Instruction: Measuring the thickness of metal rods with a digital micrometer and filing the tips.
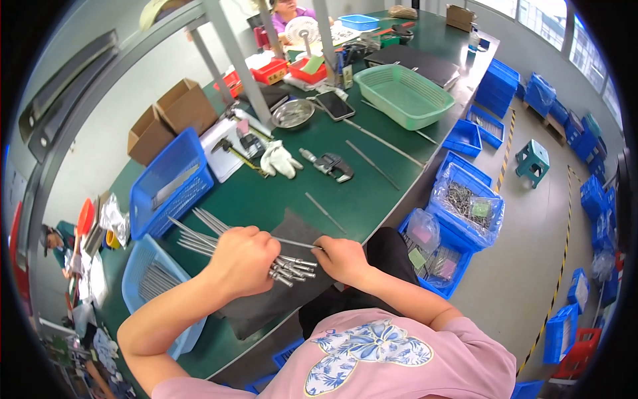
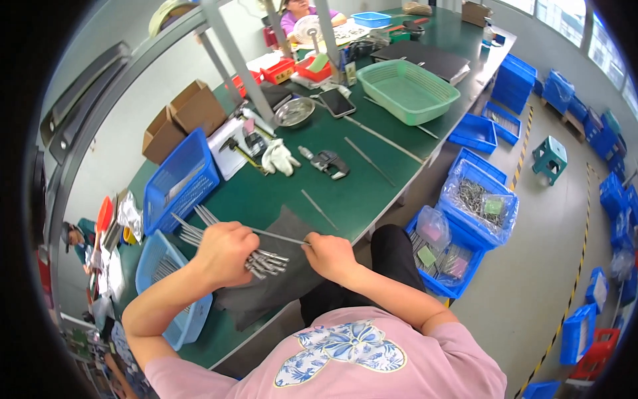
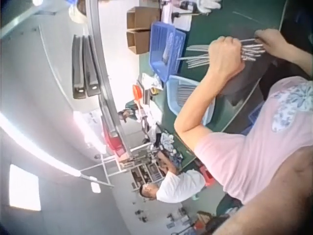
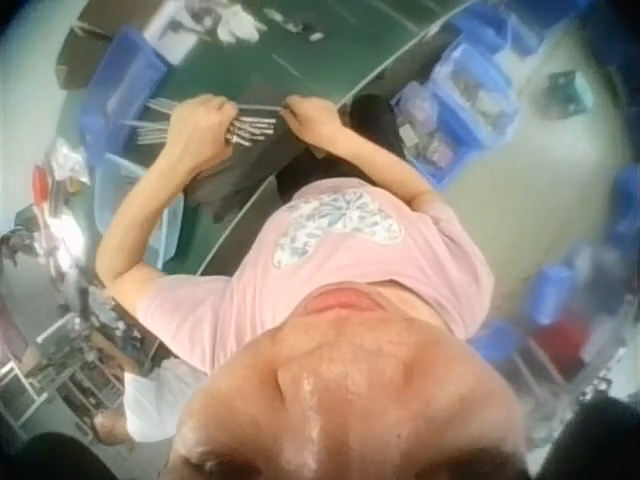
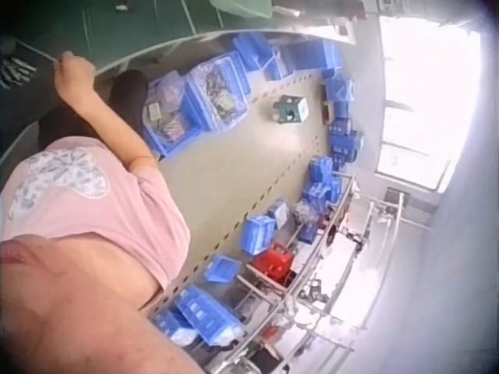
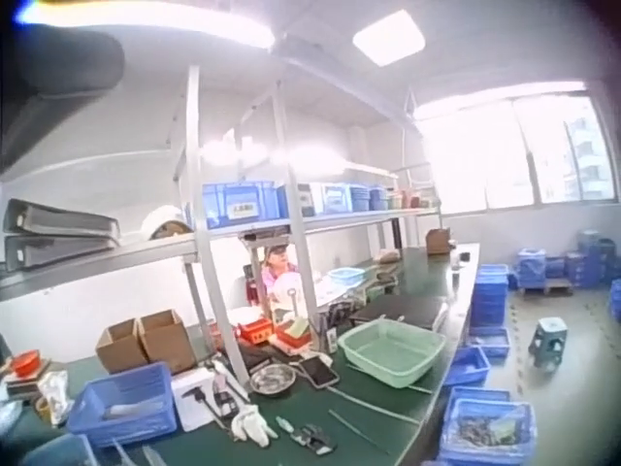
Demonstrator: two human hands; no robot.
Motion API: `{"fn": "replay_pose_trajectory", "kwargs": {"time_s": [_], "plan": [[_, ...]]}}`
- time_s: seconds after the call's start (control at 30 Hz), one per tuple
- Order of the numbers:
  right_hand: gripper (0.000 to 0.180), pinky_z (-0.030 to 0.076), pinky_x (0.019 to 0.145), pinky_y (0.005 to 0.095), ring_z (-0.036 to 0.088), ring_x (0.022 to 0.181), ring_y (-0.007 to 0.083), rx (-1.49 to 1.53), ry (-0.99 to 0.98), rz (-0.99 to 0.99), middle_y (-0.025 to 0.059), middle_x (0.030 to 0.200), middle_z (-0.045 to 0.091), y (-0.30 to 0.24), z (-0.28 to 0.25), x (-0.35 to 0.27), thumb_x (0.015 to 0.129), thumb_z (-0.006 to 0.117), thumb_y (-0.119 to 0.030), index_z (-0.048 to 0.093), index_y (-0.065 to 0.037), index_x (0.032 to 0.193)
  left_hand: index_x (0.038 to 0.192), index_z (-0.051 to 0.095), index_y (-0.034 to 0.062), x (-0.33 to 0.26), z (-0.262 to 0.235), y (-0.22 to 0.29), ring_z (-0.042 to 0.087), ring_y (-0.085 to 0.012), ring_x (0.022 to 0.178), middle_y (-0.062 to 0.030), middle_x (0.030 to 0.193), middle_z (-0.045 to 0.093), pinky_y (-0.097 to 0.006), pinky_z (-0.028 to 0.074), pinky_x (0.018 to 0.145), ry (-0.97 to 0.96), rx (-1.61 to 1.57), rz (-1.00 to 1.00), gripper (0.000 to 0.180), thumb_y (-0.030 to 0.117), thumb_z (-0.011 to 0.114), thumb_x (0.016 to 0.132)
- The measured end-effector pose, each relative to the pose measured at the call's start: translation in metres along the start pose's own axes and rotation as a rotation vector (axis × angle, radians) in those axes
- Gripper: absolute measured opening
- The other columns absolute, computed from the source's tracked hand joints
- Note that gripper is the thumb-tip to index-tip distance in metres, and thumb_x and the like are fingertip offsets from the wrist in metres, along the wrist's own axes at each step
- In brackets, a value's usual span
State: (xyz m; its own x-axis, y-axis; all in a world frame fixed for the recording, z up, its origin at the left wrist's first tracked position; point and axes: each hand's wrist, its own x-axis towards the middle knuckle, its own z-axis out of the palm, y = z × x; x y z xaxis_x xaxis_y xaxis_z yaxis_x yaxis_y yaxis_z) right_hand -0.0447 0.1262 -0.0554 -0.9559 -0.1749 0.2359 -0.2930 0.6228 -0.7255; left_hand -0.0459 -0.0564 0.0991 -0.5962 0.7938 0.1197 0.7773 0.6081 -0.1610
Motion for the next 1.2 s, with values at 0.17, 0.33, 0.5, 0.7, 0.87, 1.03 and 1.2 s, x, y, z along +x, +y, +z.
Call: {"fn": "replay_pose_trajectory", "kwargs": {"time_s": [0.17, 0.33, 0.5, 0.7, 0.87, 1.03, 1.2], "plan": [[0.020, 0.046, 0.064, 0.0446, 0.061, 0.072, 0.0346, 0.073, -0.095, -0.052, 0.0147, 0.073, 0.063, 0.004, -0.022, 0.037, 0.085, 0.054, -0.026, 0.062, -0.007, 0.086, 0.062, 0.057, 0.0055, 0.033, 0.042, -0.007, 0.059, -0.0271, 0.064, -0.0096, 0.065, 0.058, -0.038, 0.049, 0.059, -0.150, -0.035, -0.008, 0.017, 0.015, 0.065, 0.051], [0.021, 0.046, 0.064, 0.0463, 0.060, 0.075, 0.0353, 0.153, -0.119, -0.070, 0.0153, 0.076, 0.063, 0.022, 0.000, 0.063, 0.083, 0.057, -0.027, 0.060, -0.006, 0.083, 0.061, 0.056, 0.0063, 0.035, 0.074, -0.019, 0.059, -0.0287, 0.065, -0.0100, 0.064, 0.059, -0.039, 0.049, 0.059, -0.179, -0.037, -0.096, 0.016, 0.015, 0.065, 0.050], [0.017, 0.047, 0.066, 0.0427, 0.061, 0.079, 0.0314, 0.131, -0.259, -0.239, 0.0118, 0.079, 0.064, 0.023, 0.002, 0.069, 0.077, 0.063, -0.019, 0.061, -0.009, 0.090, 0.060, 0.058, 0.0058, 0.028, 0.099, -0.025, 0.060, -0.0282, 0.065, -0.0107, 0.064, 0.059, -0.039, 0.049, 0.059, -0.187, -0.067, -0.161, 0.012, 0.014, 0.063, 0.052], [0.025, 0.047, 0.067, 0.0411, 0.061, 0.079, 0.0290, 0.197, -0.216, -0.231, 0.0070, 0.079, 0.064, 0.021, 0.005, 0.055, 0.068, 0.059, -0.006, 0.061, -0.011, 0.093, 0.062, 0.057, 0.0057, 0.017, 0.129, -0.027, 0.059, -0.0292, 0.064, -0.0107, 0.066, 0.059, -0.039, 0.048, 0.059, -0.152, -0.052, -0.211, 0.012, 0.012, 0.062, 0.053], [0.033, 0.048, 0.072, 0.0391, 0.060, 0.085, 0.0299, 0.133, -0.147, -0.267, 0.0098, 0.088, 0.064, 0.024, 0.014, 0.055, 0.063, 0.058, -0.003, 0.063, -0.012, 0.095, 0.066, 0.055, 0.0048, 0.014, 0.137, -0.026, 0.056, -0.0311, 0.071, -0.0126, 0.069, 0.057, -0.041, 0.045, 0.061, -0.019, -0.070, -0.334, 0.014, 0.008, 0.061, 0.054], [0.032, 0.049, 0.068, 0.0371, 0.061, 0.079, 0.0301, 0.092, -0.090, -0.282, 0.0103, 0.087, 0.064, 0.023, -0.001, 0.060, 0.064, 0.059, -0.004, 0.064, -0.010, 0.095, 0.072, 0.054, 0.0042, 0.028, 0.139, -0.024, 0.054, -0.0309, 0.079, -0.0124, 0.077, 0.056, -0.041, 0.044, 0.065, 0.108, -0.163, -0.398, 0.021, 0.008, 0.064, 0.055], [0.040, 0.048, 0.066, 0.0386, 0.059, 0.079, 0.0302, -0.067, -0.245, -0.334, 0.0081, 0.088, 0.059, 0.015, -0.004, 0.065, 0.065, 0.055, -0.001, 0.061, -0.012, 0.104, 0.081, 0.051, 0.0035, 0.019, 0.137, -0.030, 0.052, -0.0315, 0.082, -0.0122, 0.085, 0.053, -0.040, 0.044, 0.067, 0.015, -0.229, -0.404, 0.029, 0.002, 0.063, 0.056]]}}
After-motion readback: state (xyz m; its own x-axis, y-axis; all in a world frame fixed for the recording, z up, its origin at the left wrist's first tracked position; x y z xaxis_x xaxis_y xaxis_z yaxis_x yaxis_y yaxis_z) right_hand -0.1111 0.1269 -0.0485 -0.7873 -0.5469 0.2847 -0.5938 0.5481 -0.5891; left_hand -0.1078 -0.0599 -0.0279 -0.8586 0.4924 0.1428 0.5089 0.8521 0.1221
